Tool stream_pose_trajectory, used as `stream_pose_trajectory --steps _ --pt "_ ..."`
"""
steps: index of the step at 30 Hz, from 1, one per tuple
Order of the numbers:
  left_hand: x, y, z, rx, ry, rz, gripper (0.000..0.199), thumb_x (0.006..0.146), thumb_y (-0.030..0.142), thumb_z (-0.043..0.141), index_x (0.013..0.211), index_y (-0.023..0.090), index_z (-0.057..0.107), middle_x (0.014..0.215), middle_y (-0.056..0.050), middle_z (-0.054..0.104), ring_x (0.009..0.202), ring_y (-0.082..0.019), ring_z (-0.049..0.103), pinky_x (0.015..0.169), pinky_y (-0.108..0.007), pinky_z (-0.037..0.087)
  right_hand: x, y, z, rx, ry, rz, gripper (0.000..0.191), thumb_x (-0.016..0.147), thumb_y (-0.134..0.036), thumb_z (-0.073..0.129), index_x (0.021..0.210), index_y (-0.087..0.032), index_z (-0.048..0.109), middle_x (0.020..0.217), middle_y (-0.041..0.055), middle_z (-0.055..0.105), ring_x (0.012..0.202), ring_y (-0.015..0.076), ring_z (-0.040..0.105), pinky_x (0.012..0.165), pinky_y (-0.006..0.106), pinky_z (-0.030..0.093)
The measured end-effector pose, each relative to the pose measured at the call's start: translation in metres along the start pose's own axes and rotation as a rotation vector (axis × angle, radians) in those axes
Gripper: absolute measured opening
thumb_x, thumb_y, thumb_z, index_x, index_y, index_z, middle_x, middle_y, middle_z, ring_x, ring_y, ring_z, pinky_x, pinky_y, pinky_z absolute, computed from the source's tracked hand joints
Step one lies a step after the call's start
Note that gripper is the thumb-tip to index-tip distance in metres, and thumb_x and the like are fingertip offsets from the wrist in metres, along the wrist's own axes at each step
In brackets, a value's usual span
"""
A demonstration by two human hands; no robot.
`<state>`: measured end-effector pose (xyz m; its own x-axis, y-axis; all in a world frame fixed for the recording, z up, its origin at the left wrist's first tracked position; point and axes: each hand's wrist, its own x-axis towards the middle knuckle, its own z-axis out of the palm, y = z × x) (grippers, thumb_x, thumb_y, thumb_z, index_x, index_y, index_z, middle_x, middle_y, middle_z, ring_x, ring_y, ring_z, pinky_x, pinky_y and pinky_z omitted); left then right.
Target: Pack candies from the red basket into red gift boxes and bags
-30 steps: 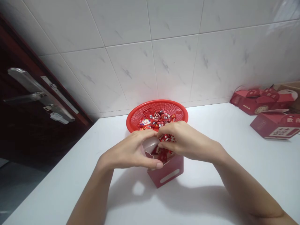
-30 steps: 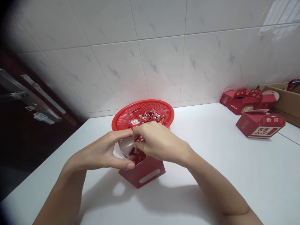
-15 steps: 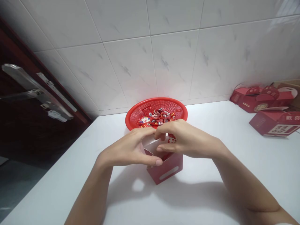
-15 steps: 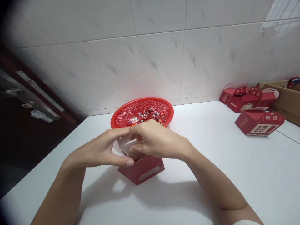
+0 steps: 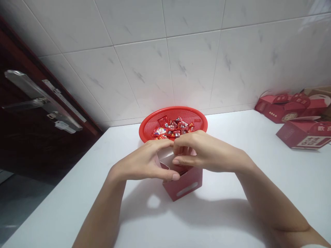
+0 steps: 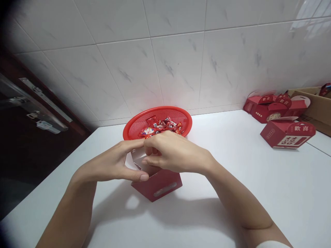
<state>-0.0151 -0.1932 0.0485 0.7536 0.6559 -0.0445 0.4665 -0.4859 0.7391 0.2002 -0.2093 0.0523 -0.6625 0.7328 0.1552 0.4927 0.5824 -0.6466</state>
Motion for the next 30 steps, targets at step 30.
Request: stream_pose_trajectory --steps 30 --pt "0.004 -0.009 -0.007 0.145 0.138 0.081 0.021 0.085 0.021 0.062 0.101 0.021 0.076 0.097 -0.002 0.077 0.088 -0.019 0.068 0.074 -0.027 0.052 -0.017 0.066 0.01 0.176 0.081 0.014 0.034 0.082 -0.047 0.075 0.091 -0.02 0.055 0.096 0.0027 0.065 0.09 0.0206 0.064 0.077 0.035 0.053"
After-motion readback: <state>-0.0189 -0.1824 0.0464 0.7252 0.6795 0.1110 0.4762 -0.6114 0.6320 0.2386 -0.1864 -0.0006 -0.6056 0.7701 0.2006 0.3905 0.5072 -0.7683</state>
